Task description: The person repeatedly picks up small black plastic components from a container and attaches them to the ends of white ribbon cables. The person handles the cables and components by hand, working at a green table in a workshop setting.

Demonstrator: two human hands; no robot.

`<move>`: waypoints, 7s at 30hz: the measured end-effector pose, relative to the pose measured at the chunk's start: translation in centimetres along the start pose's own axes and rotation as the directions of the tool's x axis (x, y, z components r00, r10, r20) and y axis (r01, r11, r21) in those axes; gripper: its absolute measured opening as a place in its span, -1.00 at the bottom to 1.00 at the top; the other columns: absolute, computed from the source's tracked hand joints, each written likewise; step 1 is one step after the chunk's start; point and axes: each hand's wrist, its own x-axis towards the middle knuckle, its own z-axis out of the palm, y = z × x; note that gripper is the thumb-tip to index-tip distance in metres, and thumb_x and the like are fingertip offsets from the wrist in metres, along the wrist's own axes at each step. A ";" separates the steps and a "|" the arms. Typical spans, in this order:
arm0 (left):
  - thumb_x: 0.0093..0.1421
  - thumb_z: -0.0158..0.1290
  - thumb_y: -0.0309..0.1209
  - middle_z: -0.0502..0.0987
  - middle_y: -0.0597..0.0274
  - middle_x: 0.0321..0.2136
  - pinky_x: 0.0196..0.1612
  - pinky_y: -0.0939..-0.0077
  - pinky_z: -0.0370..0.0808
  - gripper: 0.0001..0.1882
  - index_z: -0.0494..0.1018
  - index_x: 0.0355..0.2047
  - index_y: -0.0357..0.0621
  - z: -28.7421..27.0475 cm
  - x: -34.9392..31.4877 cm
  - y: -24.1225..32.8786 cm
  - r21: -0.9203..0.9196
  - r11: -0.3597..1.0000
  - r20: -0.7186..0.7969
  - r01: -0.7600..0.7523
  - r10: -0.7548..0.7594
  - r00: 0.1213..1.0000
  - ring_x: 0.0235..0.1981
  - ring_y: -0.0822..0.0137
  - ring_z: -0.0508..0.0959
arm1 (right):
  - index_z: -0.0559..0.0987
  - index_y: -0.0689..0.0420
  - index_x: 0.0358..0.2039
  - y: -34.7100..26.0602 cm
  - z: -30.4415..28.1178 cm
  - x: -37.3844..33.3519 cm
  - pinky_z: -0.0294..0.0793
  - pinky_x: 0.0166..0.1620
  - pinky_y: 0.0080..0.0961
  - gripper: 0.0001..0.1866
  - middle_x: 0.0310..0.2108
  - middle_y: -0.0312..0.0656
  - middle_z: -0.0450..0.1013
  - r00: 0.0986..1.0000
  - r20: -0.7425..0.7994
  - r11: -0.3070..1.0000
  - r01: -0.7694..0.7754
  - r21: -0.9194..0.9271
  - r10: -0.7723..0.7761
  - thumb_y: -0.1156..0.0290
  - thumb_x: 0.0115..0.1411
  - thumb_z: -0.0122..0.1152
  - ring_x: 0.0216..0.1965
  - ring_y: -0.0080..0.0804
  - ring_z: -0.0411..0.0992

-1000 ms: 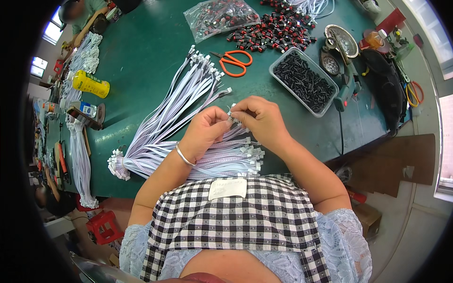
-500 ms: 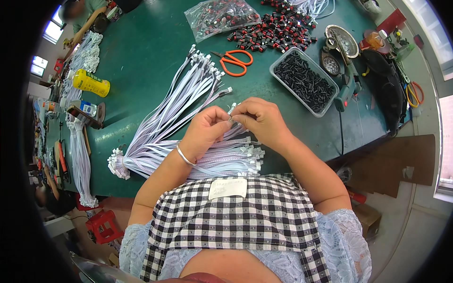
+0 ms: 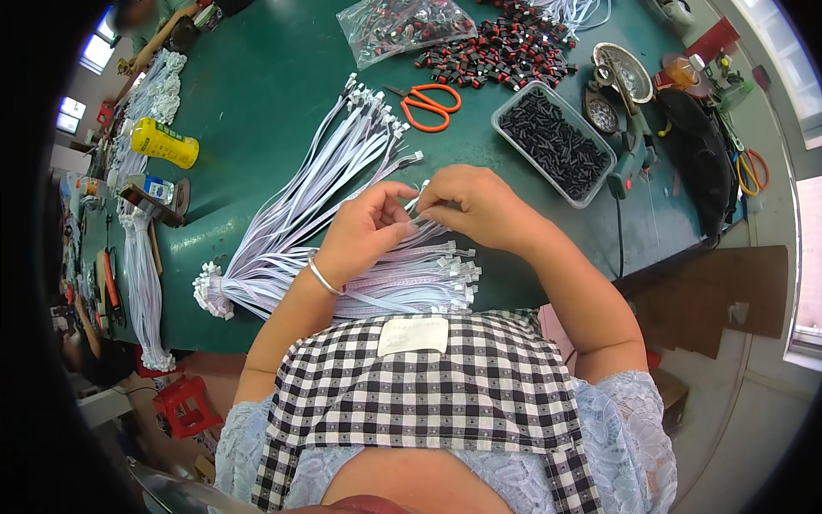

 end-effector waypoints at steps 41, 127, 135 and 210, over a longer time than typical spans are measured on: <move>0.11 0.10 -0.46 0.41 0.40 -0.49 -0.42 0.69 0.36 -0.86 0.46 -0.33 -0.25 0.4 0.7 1.0 0.173 0.974 -0.047 -0.145 0.155 0.987 -0.49 0.62 0.38 | 0.47 0.25 -0.39 -0.8 0.9 -0.8 0.31 -0.48 -0.58 -0.87 -0.56 -0.27 0.37 0.944 -0.077 0.908 -0.284 0.308 0.321 0.43 0.18 0.13 -0.56 -0.61 0.32; 0.11 -0.01 -0.46 0.38 0.41 -0.52 -0.55 0.69 0.28 -0.85 0.45 -0.30 -0.19 2.1 1.0 -1.9 -0.557 0.830 0.009 0.029 -0.029 1.000 -0.61 0.61 0.31 | 0.45 0.28 -0.45 4.3 -10.8 -3.4 0.32 -0.26 -0.22 -0.84 -0.47 0.02 0.35 0.981 -0.064 0.710 -0.178 -0.681 0.185 0.70 -0.11 -0.02 -0.36 0.02 0.36; 0.13 0.02 -0.41 0.38 0.42 -0.51 -0.54 0.71 0.31 -0.90 0.44 -0.37 -0.16 1.9 0.5 -1.3 -0.560 0.829 -0.011 0.020 -0.032 0.999 -0.60 0.62 0.32 | 0.42 0.28 -0.49 3.8 -10.6 -3.7 0.29 -0.32 -0.22 -0.86 -0.48 0.01 0.34 0.983 -0.104 0.729 -0.181 -0.660 0.150 0.71 -0.14 -0.04 -0.39 0.00 0.35; 0.13 0.04 -0.42 0.48 0.32 -0.57 -0.49 0.63 0.41 -0.86 0.49 -0.32 -0.20 1.6 0.6 -3.7 -0.318 0.948 -0.090 0.001 -0.031 0.995 -0.55 0.58 0.43 | 0.46 0.32 -0.33 -1.7 2.6 -1.2 0.44 -0.15 -0.60 -0.90 -0.30 -0.17 0.40 0.870 -0.453 0.946 -0.044 0.320 0.194 0.71 0.12 0.04 -0.27 -0.46 0.44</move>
